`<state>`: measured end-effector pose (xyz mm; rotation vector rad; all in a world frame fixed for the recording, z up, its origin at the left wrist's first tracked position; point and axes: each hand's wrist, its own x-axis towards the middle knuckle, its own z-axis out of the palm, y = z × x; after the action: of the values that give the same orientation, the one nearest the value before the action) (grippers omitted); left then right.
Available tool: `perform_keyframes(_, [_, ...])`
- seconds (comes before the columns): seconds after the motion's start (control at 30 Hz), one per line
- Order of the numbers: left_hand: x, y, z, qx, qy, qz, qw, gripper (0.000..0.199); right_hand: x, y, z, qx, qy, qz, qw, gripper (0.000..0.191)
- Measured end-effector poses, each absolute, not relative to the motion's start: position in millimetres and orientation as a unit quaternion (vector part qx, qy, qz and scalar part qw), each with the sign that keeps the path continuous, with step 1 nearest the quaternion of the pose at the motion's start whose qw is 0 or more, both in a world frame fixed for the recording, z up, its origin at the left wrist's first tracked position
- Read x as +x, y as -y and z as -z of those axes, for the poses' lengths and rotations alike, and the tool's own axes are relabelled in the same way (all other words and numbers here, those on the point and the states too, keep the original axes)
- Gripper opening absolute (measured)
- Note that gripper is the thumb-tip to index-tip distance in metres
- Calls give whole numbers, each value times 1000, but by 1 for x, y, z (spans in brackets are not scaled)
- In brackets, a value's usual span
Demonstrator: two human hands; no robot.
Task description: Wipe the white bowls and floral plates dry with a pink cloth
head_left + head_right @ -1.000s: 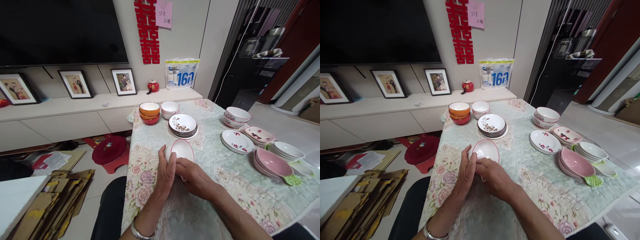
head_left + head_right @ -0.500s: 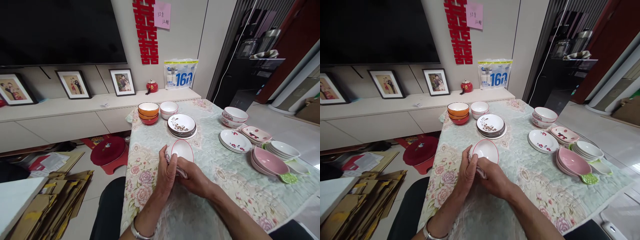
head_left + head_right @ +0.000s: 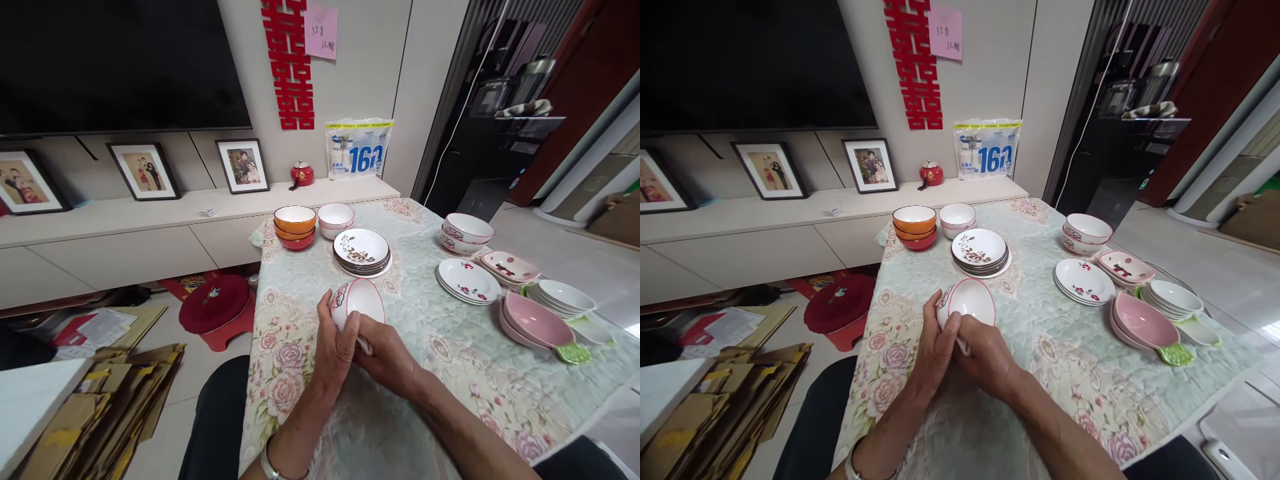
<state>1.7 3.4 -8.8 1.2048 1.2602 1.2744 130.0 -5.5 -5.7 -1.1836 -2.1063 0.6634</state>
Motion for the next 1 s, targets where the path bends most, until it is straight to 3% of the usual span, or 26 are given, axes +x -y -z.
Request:
perform_keyframes(0.13, [-3,-10,15,470,-532,-537,457,69,135,3,-1,-396,867,-199,227,25])
perform_keyframes(0.3, [-1,-10,13,458,-525,-540,472,74,138,2,3,-449,881,-56,136,34])
perform_keyframes(0.47, [5,-1,4,487,-515,-522,474,82,132,5,8,-455,832,-168,269,13])
perform_keyframes(0.57, [2,-1,4,491,-531,-509,468,73,131,4,4,-412,814,-243,329,9])
perform_keyframes(0.73, [-6,-8,8,478,-549,-517,450,64,137,-1,-7,-335,876,-229,260,30])
perform_keyframes(0.87, [-5,-7,7,461,-548,-520,466,68,140,0,-3,-402,875,-154,222,31])
perform_keyframes(1.0, [3,-2,4,477,-537,-508,475,77,137,2,6,-437,838,-191,266,15])
